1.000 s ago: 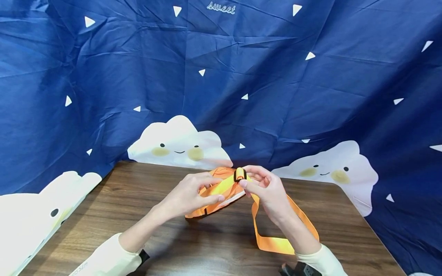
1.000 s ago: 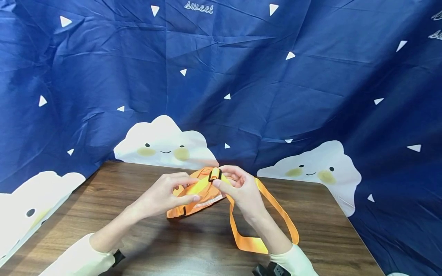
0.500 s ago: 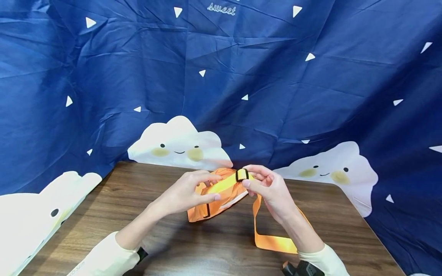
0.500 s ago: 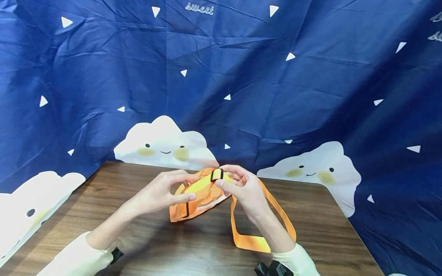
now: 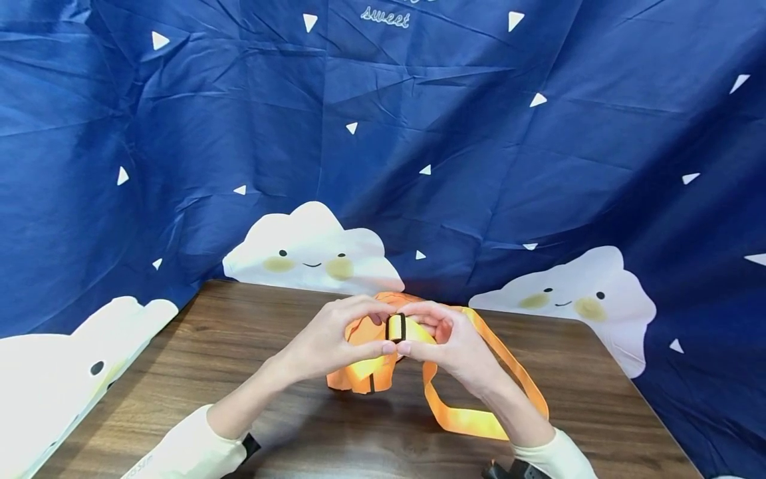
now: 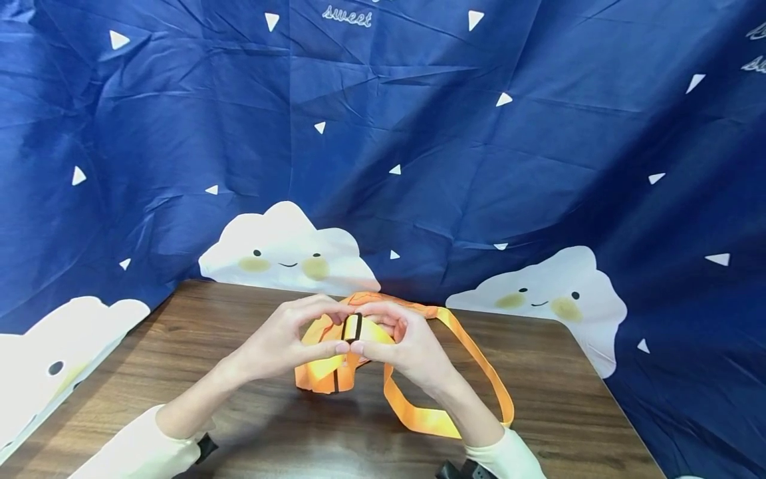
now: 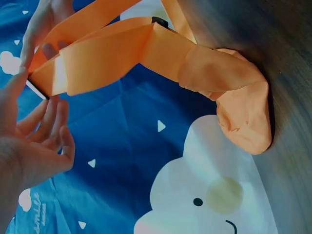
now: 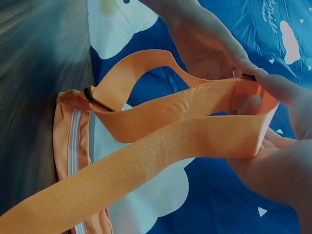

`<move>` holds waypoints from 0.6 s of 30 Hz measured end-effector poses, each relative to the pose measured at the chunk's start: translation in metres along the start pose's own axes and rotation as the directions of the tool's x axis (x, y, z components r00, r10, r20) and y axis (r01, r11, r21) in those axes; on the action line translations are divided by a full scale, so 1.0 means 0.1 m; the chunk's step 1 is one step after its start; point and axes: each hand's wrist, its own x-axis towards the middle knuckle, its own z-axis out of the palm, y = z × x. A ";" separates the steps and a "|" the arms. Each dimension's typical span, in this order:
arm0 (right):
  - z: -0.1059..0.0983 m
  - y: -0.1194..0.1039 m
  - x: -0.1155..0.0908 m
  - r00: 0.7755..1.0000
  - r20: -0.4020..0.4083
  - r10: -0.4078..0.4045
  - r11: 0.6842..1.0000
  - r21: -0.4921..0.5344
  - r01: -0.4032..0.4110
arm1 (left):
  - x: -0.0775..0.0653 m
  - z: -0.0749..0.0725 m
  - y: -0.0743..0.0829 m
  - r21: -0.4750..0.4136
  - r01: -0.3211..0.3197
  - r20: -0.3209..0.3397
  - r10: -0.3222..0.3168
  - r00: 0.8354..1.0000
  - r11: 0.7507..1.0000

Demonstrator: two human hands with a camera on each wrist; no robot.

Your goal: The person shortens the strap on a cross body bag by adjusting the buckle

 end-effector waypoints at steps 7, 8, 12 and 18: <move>-0.11 -0.01 -0.02 0.999 0.051 0.010 1.000 0.020 -0.011 | 0.00 -0.05 0.00 -0.004 -0.041 -0.008 0.041 0.999 0.999; -0.13 -0.01 -0.02 0.999 0.042 0.024 0.999 0.024 -0.025 | 0.00 -0.05 0.00 -0.004 -0.048 -0.008 0.048 0.999 0.999; -0.14 0.00 -0.01 0.995 -0.015 0.097 0.995 0.022 -0.097 | 0.01 -0.02 0.00 -0.010 -0.077 -0.001 0.077 0.997 0.997; -0.08 0.00 -0.01 0.986 -0.081 0.147 0.989 0.037 -0.144 | 0.02 0.00 0.00 0.010 -0.103 0.010 0.103 0.995 0.995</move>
